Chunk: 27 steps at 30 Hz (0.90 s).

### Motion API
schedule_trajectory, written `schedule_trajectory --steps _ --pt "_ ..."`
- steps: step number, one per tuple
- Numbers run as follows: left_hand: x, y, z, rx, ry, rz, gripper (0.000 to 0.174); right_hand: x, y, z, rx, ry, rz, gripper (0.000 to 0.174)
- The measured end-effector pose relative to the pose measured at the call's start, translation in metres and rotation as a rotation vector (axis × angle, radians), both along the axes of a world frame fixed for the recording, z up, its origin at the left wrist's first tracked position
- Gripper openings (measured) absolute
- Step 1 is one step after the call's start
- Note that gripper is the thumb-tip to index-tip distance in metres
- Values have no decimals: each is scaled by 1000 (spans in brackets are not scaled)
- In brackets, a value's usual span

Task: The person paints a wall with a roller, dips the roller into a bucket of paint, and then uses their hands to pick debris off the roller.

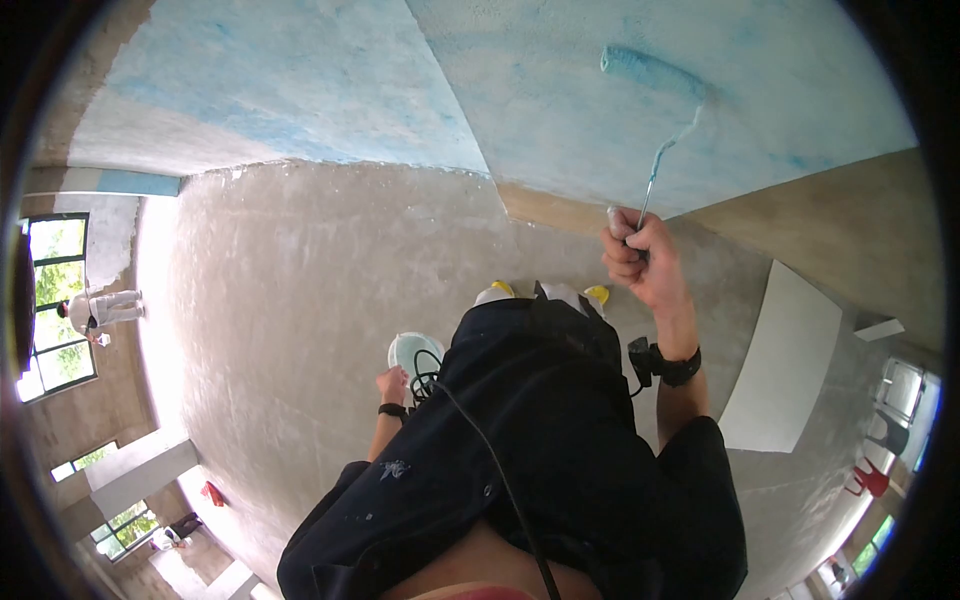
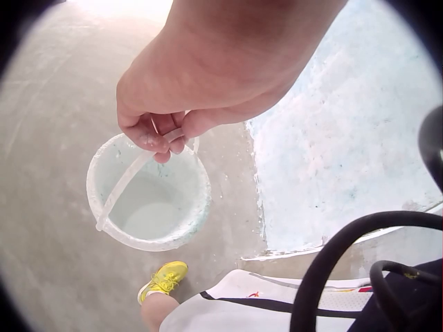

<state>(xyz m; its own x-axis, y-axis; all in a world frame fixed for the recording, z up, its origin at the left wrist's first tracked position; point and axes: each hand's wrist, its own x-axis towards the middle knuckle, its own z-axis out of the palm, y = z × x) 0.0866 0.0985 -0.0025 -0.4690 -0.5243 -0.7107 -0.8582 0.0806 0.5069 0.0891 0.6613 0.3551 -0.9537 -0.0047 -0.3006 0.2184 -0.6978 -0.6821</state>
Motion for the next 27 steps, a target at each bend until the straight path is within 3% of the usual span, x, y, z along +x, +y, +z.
schedule_trajectory --steps 27 --pt "-6 5 0 -8 42 -62 17 10 -5 -10 21 13 39 8"
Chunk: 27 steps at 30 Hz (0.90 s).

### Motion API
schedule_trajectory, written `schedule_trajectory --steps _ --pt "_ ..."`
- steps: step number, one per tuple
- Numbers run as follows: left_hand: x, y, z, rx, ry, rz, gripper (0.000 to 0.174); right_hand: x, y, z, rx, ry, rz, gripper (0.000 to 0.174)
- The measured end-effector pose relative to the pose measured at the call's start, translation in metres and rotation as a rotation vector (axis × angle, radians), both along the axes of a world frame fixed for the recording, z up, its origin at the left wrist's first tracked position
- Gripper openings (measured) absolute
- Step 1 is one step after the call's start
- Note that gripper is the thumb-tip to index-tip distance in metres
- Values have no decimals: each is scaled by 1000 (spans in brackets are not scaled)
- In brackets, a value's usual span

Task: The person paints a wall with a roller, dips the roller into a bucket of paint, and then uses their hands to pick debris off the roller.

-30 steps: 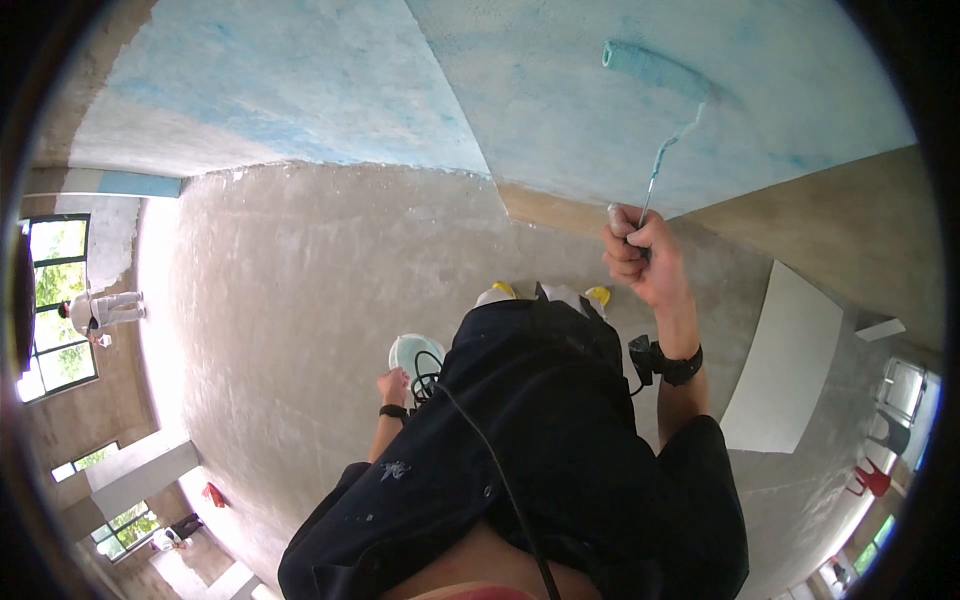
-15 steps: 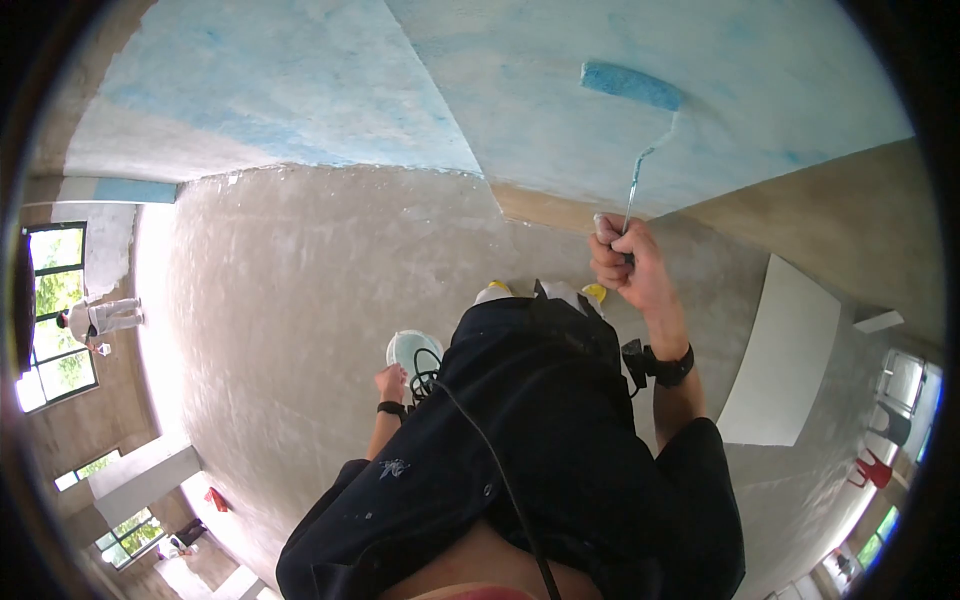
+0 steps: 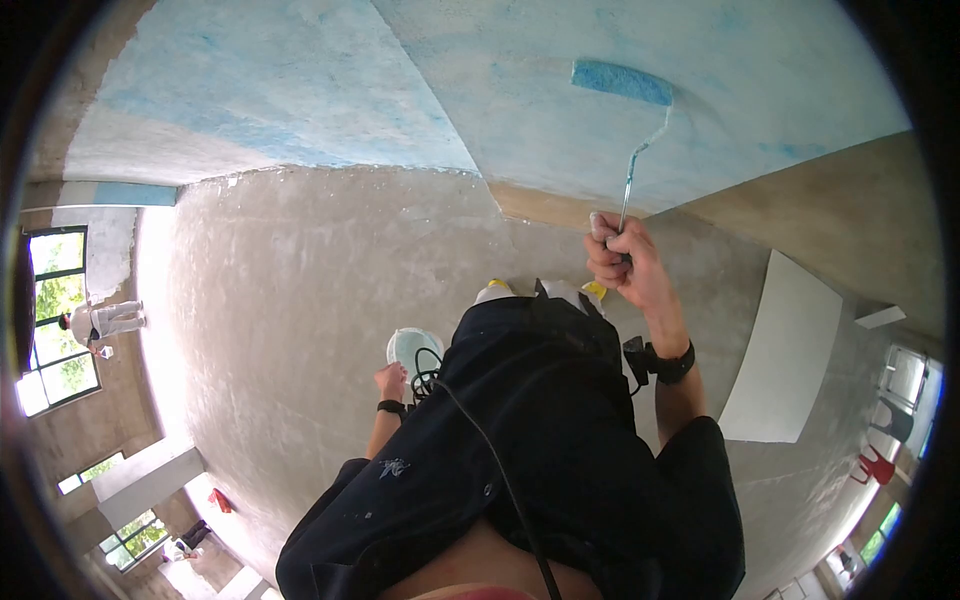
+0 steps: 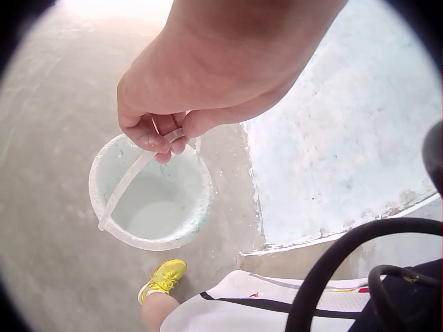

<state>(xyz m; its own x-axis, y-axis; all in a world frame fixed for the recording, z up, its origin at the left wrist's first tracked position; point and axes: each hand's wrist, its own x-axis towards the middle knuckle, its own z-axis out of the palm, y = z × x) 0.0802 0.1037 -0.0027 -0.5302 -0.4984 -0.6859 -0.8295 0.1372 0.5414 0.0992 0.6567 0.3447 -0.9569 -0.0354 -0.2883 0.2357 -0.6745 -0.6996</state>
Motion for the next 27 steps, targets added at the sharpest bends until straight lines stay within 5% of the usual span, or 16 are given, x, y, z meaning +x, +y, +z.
schedule_trajectory --steps 27 --pt "7 1 4 34 22 40 15 -3 10 7 108 48 -46 7"
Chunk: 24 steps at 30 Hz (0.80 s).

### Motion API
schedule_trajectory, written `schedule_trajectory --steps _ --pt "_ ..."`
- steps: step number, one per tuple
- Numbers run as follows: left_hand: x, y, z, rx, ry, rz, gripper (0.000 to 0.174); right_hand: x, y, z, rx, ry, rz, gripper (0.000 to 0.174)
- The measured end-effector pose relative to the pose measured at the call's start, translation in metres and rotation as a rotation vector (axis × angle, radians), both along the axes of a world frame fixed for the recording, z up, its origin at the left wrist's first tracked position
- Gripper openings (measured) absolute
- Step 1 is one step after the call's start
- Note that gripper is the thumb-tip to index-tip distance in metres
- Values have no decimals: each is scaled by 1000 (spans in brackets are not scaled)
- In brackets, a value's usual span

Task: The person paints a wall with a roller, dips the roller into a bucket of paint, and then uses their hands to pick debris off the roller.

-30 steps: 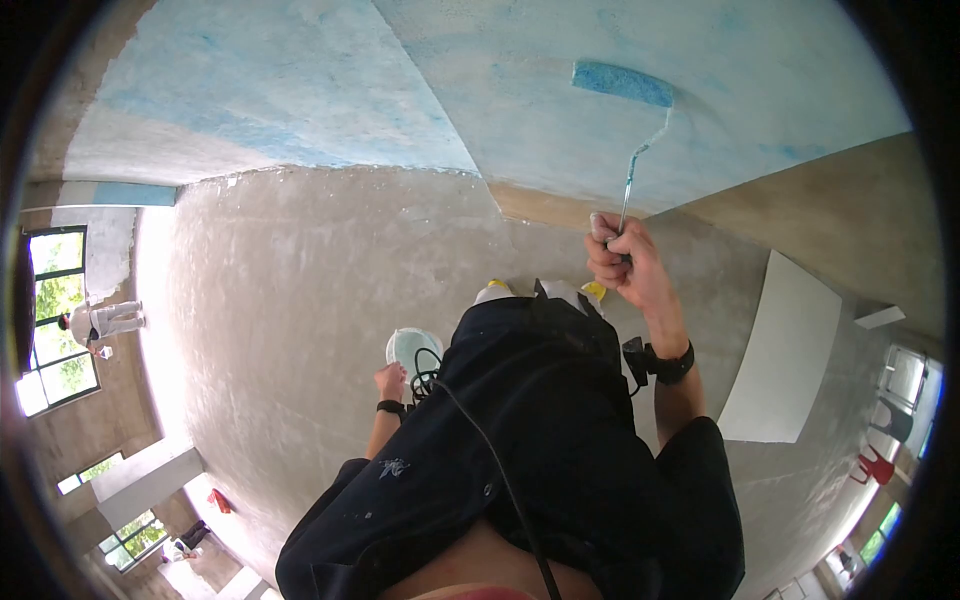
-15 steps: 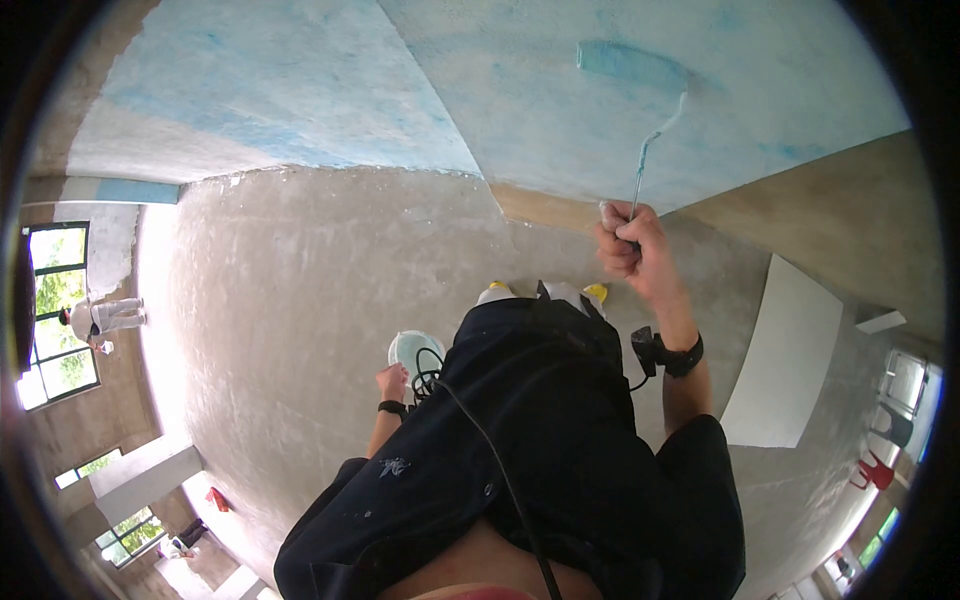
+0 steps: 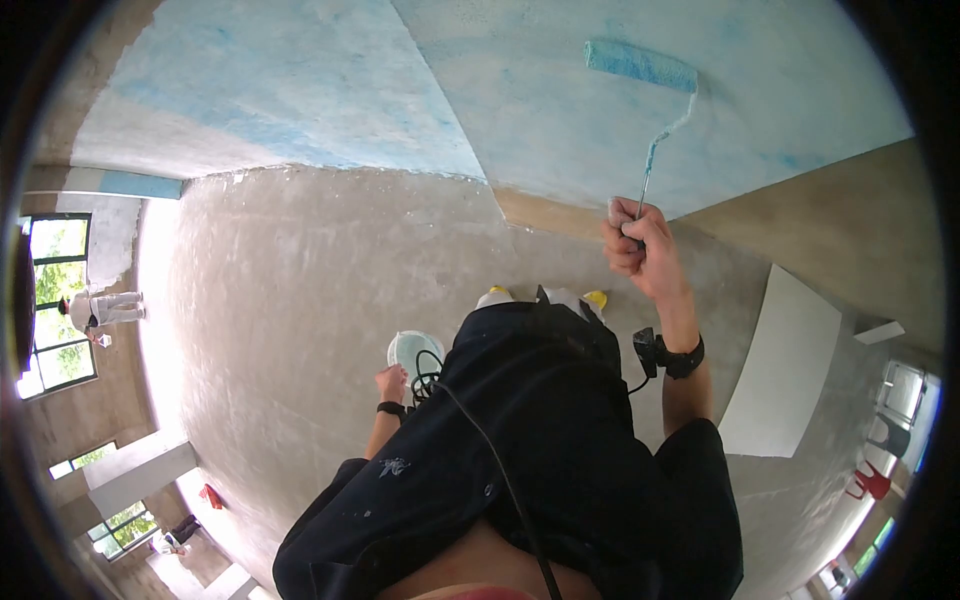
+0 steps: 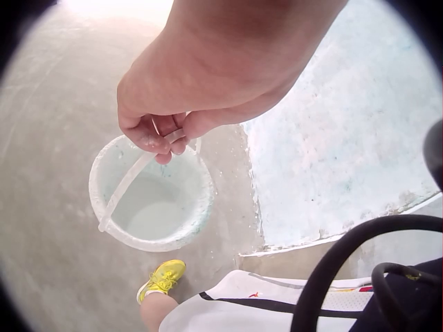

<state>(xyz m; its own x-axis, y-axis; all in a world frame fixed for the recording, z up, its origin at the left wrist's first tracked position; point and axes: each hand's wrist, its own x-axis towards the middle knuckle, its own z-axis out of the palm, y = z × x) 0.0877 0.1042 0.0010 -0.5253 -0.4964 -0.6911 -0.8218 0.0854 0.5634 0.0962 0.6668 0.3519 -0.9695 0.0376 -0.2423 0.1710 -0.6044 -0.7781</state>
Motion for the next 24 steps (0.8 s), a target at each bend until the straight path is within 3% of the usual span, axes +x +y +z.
schedule_trajectory --steps 16,18,24 --pt "-3 2 5 -19 1 0 8 3 -2 3 -45 13 13 10" --pt "-3 2 3 -24 -8 4 8 3 -9 8 124 -42 -105 14" --pt "-3 -5 2 -12 -24 -23 16 4 -9 -1 237 -53 -160 9"
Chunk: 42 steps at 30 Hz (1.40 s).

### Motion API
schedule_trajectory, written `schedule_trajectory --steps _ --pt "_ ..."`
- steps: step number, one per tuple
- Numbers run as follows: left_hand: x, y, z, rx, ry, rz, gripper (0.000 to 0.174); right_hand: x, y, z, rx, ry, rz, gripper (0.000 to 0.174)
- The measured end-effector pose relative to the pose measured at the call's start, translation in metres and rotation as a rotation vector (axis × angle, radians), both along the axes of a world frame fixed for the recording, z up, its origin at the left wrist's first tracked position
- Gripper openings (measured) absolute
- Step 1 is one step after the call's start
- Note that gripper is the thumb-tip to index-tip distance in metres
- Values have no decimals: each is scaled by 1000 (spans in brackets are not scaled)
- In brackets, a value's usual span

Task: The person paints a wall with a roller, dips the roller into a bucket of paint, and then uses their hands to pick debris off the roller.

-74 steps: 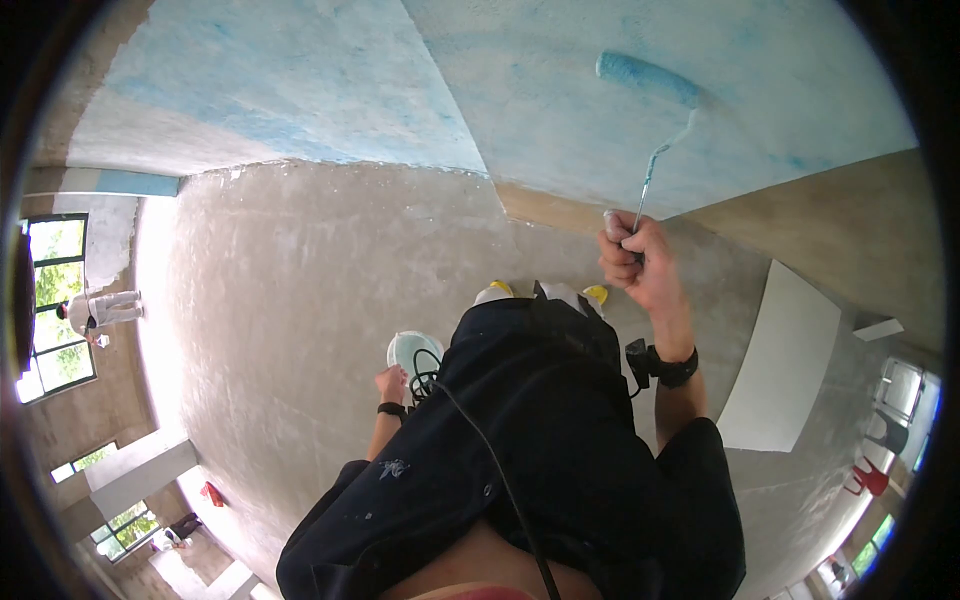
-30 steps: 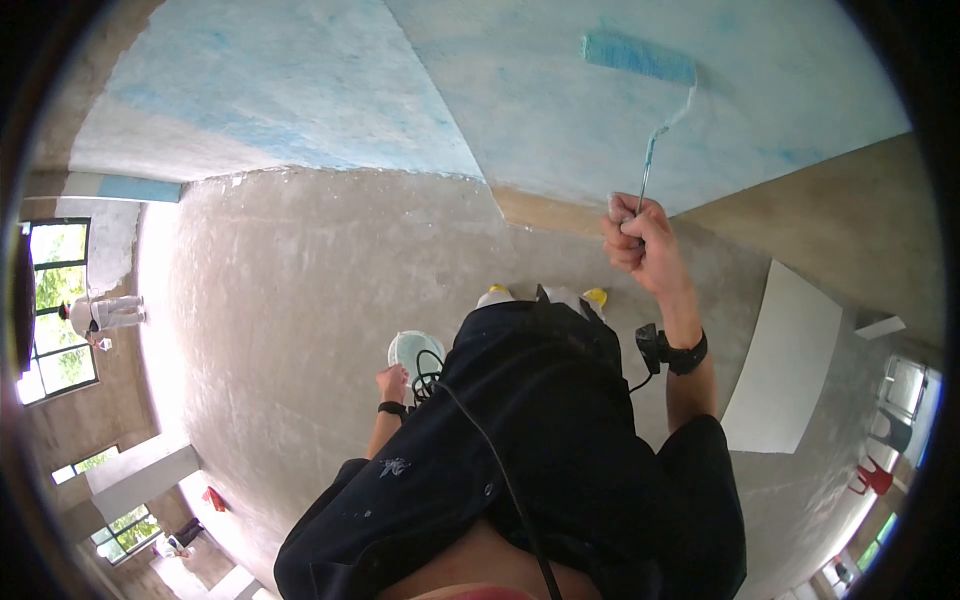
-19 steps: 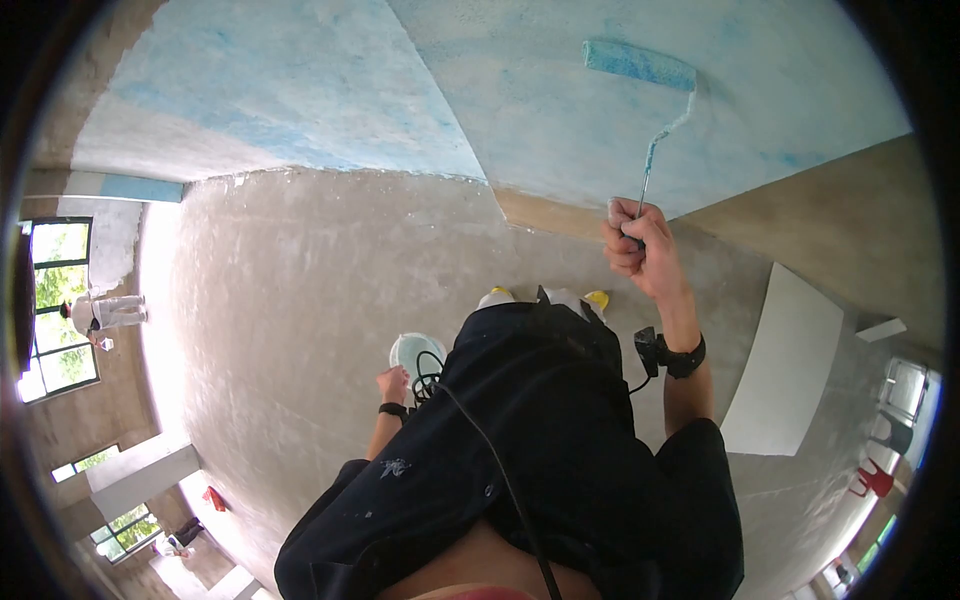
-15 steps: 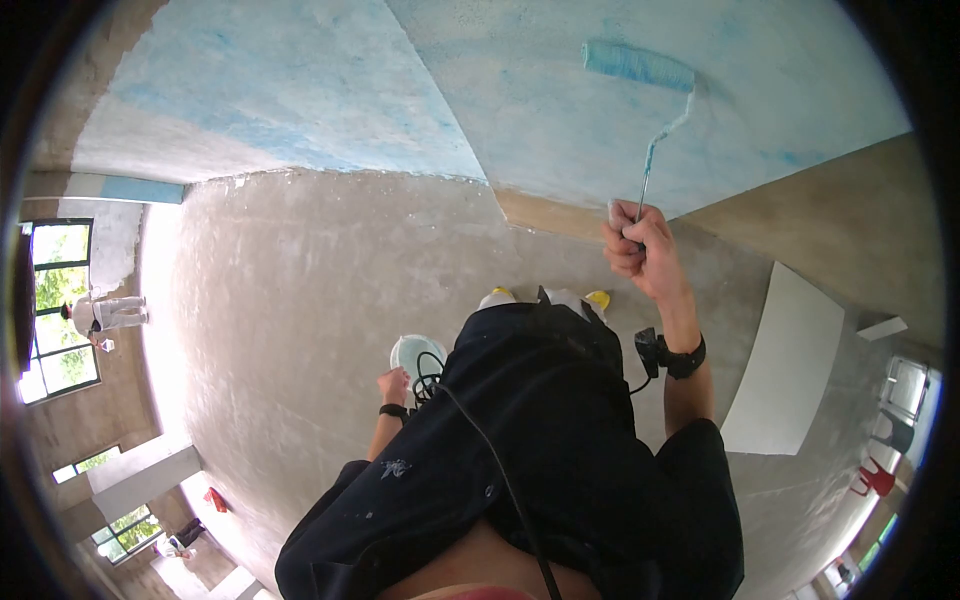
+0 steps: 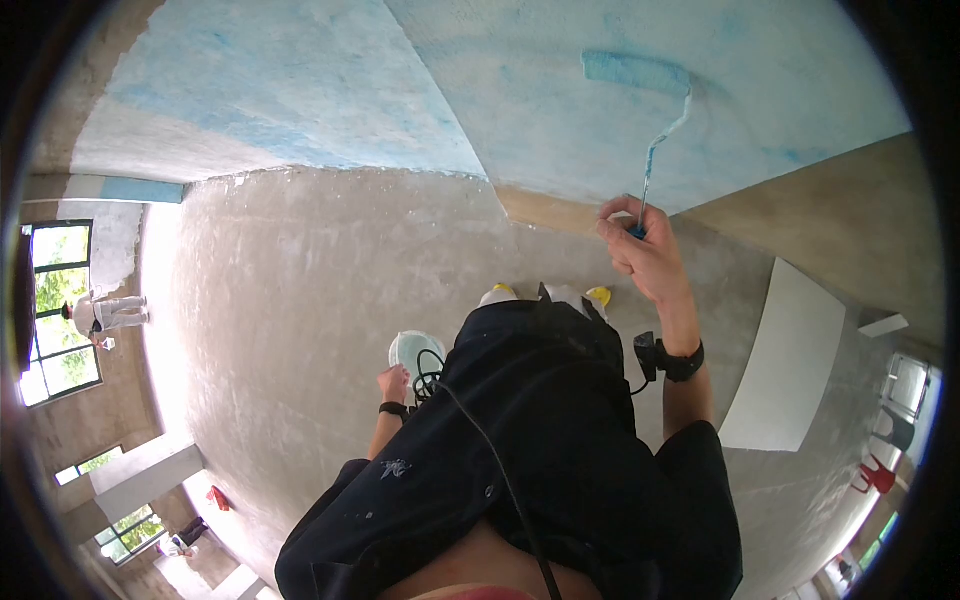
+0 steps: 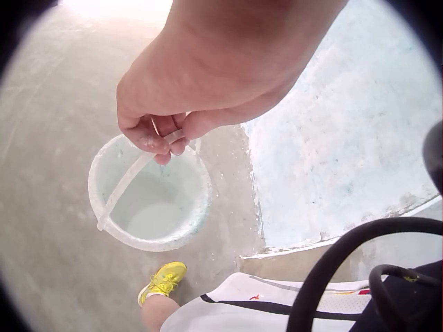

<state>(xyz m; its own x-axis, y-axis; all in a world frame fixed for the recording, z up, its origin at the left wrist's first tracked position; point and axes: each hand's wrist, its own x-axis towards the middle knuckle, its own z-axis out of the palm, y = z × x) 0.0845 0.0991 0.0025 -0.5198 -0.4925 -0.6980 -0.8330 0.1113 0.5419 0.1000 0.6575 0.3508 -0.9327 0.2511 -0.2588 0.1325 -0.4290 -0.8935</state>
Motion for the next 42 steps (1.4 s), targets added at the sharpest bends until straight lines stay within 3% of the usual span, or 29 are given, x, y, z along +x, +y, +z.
schedule_trajectory --steps 13,24,42 --pt "3 4 5 -17 -16 2 13 2 9 -27 50 -21 -53 4" --pt "0 9 13 -34 -23 13 11 2 4 -24 -30 74 -213 35" --pt "-4 11 21 27 -8 -35 14 7 4 -35 -65 1 -222 36"
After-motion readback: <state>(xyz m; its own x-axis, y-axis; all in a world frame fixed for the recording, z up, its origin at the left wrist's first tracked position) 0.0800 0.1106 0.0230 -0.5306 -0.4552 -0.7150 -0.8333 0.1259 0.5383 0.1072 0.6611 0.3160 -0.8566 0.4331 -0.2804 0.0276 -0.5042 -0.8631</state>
